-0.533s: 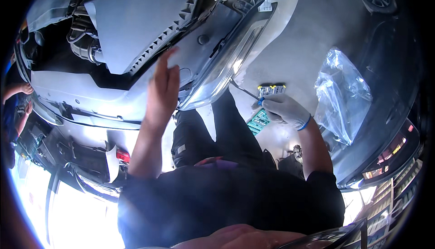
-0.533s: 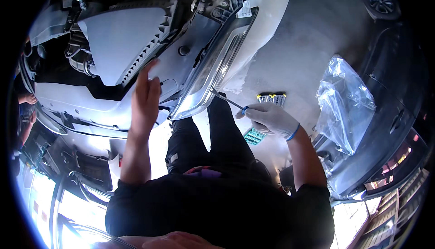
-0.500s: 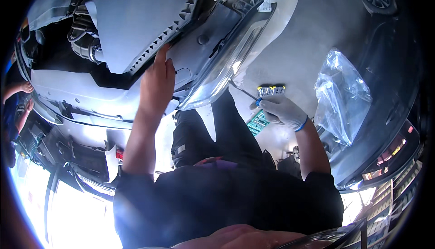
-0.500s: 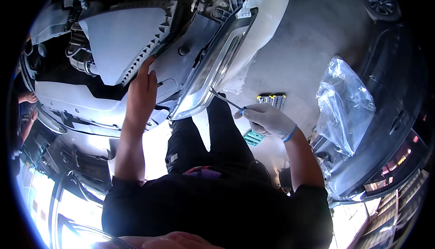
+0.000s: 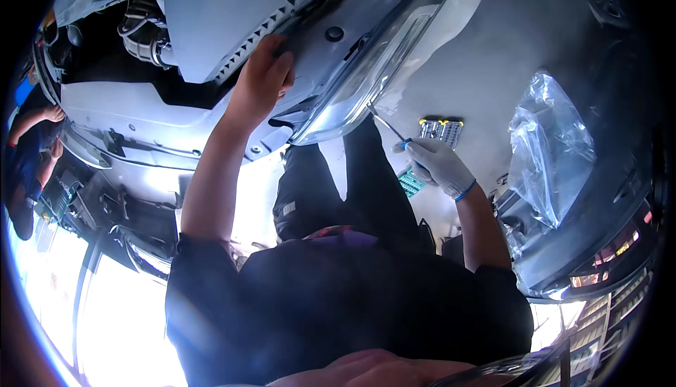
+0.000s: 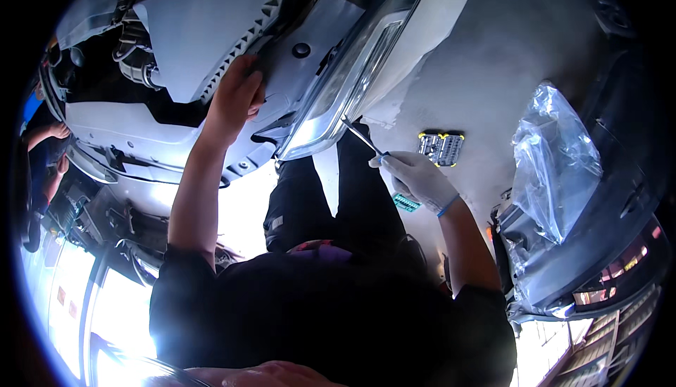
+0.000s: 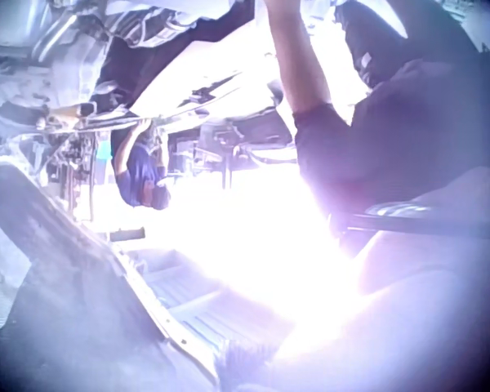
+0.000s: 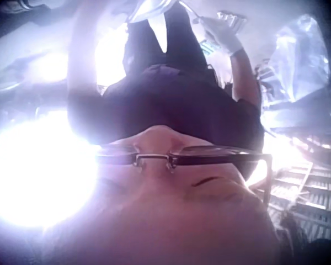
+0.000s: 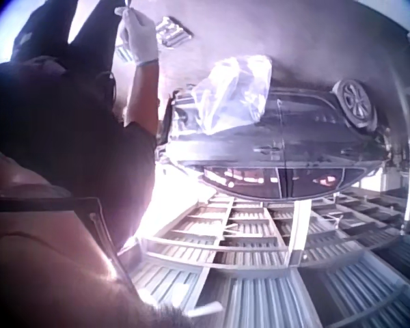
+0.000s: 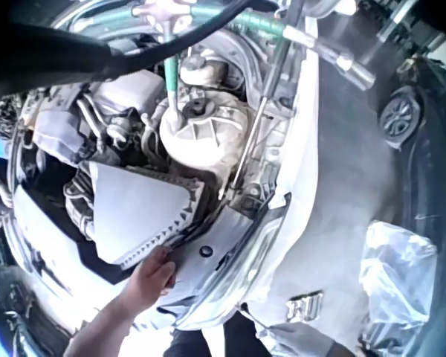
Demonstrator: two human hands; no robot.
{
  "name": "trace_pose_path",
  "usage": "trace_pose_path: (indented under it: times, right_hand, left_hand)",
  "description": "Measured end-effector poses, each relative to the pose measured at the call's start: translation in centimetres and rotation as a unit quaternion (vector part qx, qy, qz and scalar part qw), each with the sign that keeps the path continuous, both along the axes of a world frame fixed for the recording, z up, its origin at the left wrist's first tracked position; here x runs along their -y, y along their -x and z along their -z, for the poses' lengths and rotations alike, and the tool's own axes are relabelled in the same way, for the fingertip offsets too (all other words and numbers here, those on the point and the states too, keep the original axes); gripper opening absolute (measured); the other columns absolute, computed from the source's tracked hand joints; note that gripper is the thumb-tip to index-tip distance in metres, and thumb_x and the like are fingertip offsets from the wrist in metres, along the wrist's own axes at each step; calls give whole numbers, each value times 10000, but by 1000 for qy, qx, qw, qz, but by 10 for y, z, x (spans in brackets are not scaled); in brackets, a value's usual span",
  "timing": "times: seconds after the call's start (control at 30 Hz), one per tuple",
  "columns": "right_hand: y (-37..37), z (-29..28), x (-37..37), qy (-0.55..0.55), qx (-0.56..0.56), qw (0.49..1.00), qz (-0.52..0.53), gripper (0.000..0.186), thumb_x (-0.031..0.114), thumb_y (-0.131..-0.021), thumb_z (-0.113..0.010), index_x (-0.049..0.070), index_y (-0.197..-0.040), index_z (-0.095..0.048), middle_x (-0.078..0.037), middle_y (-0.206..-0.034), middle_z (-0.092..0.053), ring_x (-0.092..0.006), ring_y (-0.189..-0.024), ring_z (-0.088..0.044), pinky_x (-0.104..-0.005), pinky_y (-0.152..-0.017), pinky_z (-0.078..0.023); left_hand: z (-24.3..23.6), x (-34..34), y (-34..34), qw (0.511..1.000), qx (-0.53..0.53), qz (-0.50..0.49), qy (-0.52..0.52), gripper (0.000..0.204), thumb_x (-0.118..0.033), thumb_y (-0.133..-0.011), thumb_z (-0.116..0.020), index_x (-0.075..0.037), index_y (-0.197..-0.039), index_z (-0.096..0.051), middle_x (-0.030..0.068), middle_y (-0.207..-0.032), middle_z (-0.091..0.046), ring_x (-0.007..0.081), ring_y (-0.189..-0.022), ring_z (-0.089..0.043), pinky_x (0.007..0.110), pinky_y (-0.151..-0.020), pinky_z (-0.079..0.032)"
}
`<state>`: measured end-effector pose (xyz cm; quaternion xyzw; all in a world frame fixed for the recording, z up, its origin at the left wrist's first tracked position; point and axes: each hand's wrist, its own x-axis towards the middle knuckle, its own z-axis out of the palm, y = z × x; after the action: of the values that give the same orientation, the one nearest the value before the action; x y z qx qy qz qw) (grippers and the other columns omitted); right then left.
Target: The person removes clips from a car's plastic radiator cover using a pry tool and takes off the panel. Then, the person selects a socket driver from a toolkit and unscrews bolts along the car's front bumper assembly.
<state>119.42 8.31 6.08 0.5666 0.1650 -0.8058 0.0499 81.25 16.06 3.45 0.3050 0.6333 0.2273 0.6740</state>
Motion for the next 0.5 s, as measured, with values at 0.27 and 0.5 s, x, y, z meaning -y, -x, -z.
trace_pose_path:
  times: [0.27,0.5]
  right_hand:
    - [16,4,9,-31,-18,999,-20,333,232,-1156,-553,-12,-1299,-729,54,-665,-479,-17,-486,-391,-224,-457,-335]
    - [71,-10,-3,-284,74,943,-154,310,226,-1078,-683,23,-1305,-739,-59,-803,-679,-155,-661,-637,-291,-627,-497]
  left_hand:
    - [-11,-29,23,986,-42,124,102,371,-279,-1147,-496,-122,-1479,-544,-45,-667,-455,58,-521,-324,268,-476,-244]
    - [6,-16,29,992,13,125,24,362,-220,-1147,-523,-95,-1487,-541,-56,-662,-428,42,-529,-309,249,-480,-235]
